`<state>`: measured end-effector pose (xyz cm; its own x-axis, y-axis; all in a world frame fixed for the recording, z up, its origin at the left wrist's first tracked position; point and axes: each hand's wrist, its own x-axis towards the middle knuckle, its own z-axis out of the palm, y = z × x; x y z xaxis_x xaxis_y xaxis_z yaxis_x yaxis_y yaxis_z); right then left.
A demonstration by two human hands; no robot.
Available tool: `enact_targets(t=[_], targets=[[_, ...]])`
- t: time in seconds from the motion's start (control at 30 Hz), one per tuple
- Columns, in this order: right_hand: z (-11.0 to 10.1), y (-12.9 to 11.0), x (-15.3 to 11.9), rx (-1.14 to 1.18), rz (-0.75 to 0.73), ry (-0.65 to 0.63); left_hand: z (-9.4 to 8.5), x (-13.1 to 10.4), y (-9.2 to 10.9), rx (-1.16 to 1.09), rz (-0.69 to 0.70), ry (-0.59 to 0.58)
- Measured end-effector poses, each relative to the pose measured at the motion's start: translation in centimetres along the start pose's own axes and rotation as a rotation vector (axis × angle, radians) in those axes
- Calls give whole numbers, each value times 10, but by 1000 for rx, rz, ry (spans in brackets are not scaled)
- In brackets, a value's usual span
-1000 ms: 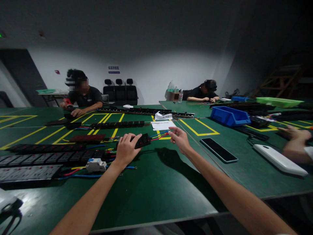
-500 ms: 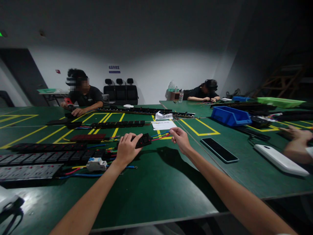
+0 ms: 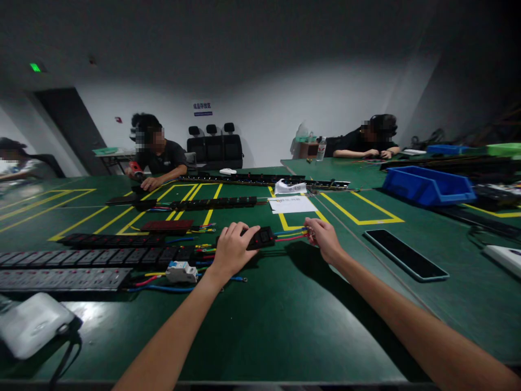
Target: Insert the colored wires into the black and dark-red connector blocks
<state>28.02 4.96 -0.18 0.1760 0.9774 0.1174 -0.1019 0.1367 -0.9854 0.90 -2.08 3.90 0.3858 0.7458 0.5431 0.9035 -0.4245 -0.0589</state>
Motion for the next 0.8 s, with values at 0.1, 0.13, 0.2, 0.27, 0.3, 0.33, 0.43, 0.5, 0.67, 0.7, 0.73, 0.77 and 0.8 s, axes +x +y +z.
enact_targets(t=[0.1, 0.13, 0.2, 0.27, 0.3, 0.33, 0.43, 0.5, 0.67, 0.7, 0.73, 0.77, 0.8], targets=[[-3, 5, 2, 26, 69, 51, -9, 15, -3, -19, 27, -71], [-4, 6, 3, 40, 82, 57, -13, 22, -7, -7, 37, -90], [-6, 8, 5, 56, 94, 72, -18, 40, -21, 35, 67, -138], [-7, 8, 6, 50, 91, 80, -19, 62, -45, 87, 90, -183], [-6, 9, 6, 48, 91, 88, -19, 73, -61, 112, 94, -210], [-6, 9, 6, 41, 90, 90, -17, 83, -78, 138, 94, -252], [-3, 8, 4, -10, 105, 98, -8, 105, -137, 227, 44, -438], [0, 9, 2, -48, 115, 84, -1, 107, -174, 271, -14, -551], [5, 20, 0, -232, 66, 14, 10, 79, -236, 327, -139, -619], [5, 23, 0, -277, 44, -9, 11, 72, -242, 338, -161, -619], [6, 25, -1, -315, 19, -25, 11, 66, -245, 353, -187, -617], [6, 27, -1, -345, 7, -43, 10, 61, -247, 366, -213, -611], [5, 29, -1, -372, -9, -59, 8, 56, -248, 380, -242, -601]])
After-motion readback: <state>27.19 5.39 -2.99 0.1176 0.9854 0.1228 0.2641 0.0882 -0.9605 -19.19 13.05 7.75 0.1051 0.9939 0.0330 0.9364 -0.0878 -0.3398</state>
